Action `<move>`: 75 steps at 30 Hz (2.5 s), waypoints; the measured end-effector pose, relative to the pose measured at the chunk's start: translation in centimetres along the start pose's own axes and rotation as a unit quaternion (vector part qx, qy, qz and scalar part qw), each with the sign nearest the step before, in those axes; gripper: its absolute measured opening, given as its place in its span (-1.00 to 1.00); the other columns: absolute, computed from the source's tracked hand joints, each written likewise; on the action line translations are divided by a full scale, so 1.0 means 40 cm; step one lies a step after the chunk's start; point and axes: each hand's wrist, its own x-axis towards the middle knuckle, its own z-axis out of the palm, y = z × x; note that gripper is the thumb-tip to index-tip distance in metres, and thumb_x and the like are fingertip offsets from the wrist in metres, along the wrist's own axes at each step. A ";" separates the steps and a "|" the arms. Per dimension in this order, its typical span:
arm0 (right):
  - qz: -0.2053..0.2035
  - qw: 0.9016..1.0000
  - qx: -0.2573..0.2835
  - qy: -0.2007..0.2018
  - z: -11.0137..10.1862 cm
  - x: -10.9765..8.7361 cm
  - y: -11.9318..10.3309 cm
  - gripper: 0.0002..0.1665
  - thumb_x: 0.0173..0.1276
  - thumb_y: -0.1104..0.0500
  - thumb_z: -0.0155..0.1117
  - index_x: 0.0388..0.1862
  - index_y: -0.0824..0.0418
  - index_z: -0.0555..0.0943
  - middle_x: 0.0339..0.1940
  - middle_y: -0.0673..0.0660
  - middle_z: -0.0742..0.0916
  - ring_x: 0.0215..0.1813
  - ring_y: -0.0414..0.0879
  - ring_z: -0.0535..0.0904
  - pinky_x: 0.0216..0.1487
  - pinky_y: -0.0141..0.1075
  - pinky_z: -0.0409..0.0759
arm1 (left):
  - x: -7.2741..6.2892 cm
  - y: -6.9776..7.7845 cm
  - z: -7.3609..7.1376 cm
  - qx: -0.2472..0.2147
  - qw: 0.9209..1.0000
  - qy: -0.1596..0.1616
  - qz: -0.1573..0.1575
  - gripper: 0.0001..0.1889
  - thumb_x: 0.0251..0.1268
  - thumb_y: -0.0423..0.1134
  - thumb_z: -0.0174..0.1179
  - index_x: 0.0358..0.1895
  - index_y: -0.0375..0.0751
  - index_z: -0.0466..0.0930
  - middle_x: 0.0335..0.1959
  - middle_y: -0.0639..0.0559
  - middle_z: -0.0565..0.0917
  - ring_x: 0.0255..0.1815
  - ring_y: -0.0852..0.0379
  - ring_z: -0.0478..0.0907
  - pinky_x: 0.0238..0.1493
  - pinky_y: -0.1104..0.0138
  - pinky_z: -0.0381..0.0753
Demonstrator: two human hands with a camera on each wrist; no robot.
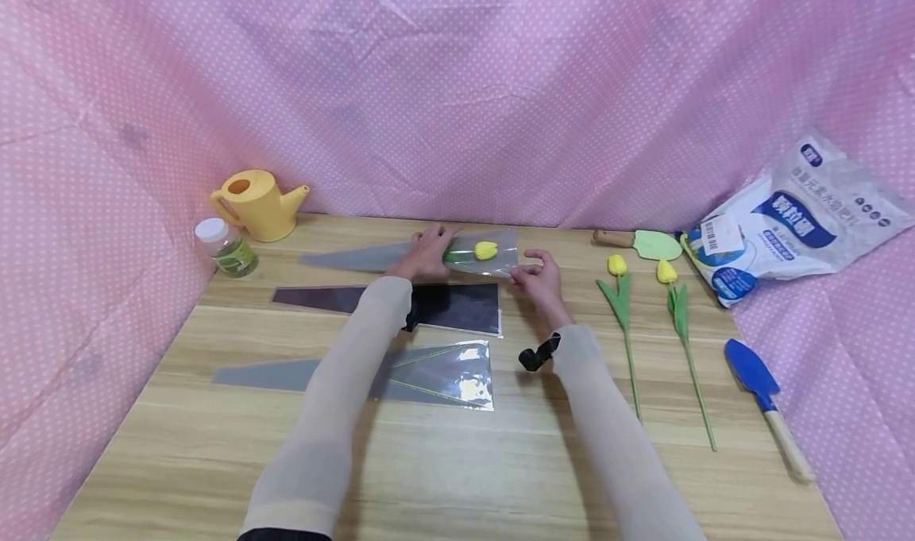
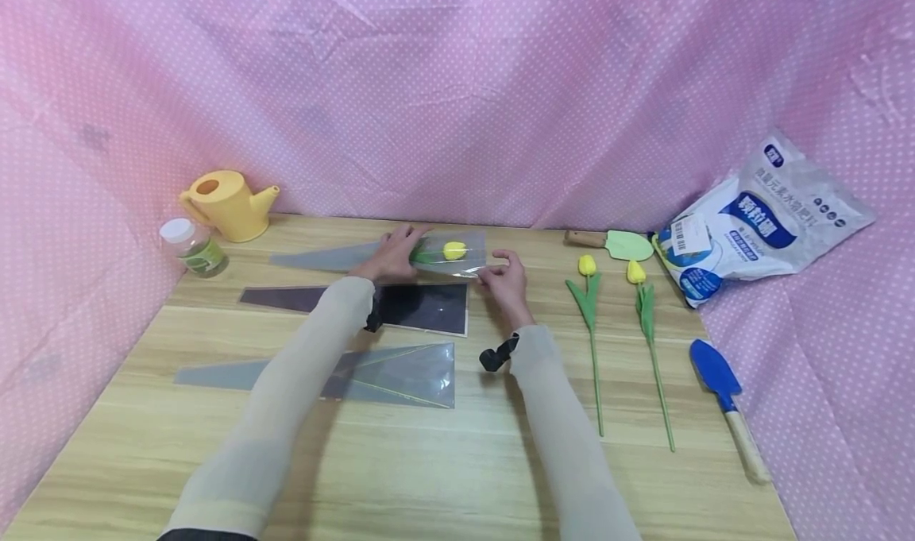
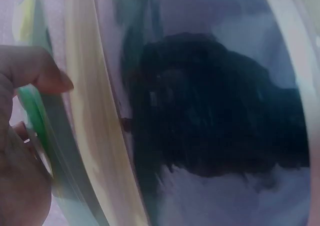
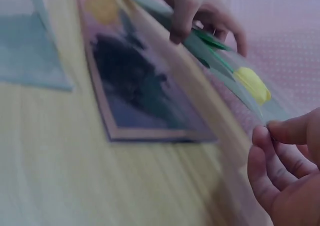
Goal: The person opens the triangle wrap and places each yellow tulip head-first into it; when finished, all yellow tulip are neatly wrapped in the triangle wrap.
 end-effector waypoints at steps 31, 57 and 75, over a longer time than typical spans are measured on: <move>-0.077 0.941 -0.311 -0.108 0.051 0.049 -0.009 -0.56 0.52 0.22 0.04 0.28 0.33 0.56 0.08 0.33 0.73 -0.11 -0.01 0.56 -0.22 -0.42 0.43 | -0.061 -0.101 -0.034 0.028 0.998 -0.033 -0.050 -0.31 0.32 -0.44 0.07 0.54 -0.11 0.22 0.61 -0.24 0.12 0.64 -0.25 -0.01 0.58 -0.21 0.00; -0.009 0.974 -0.191 -0.122 -0.046 -0.022 -0.022 -0.39 0.56 0.17 0.00 0.53 0.28 0.24 0.52 0.33 0.37 0.26 0.24 0.56 0.10 -0.18 0.62 | -0.112 -0.042 -0.080 0.006 0.999 0.013 -0.042 -0.09 0.29 -0.37 0.12 0.64 -0.09 -0.19 0.65 -0.32 -0.13 0.68 -0.29 -0.28 0.60 -0.25 -0.22; -0.075 0.915 -0.379 -0.119 -0.092 -0.191 0.038 -0.27 0.42 -0.02 0.23 0.43 0.33 0.34 0.55 0.46 0.26 0.58 0.38 0.09 0.54 0.32 0.03 | -0.306 0.074 -0.004 -0.005 0.988 -0.113 -0.109 -0.27 0.50 0.01 -0.01 0.59 -0.24 0.04 0.65 -0.33 -0.11 0.66 -0.36 -0.21 0.57 -0.28 -0.10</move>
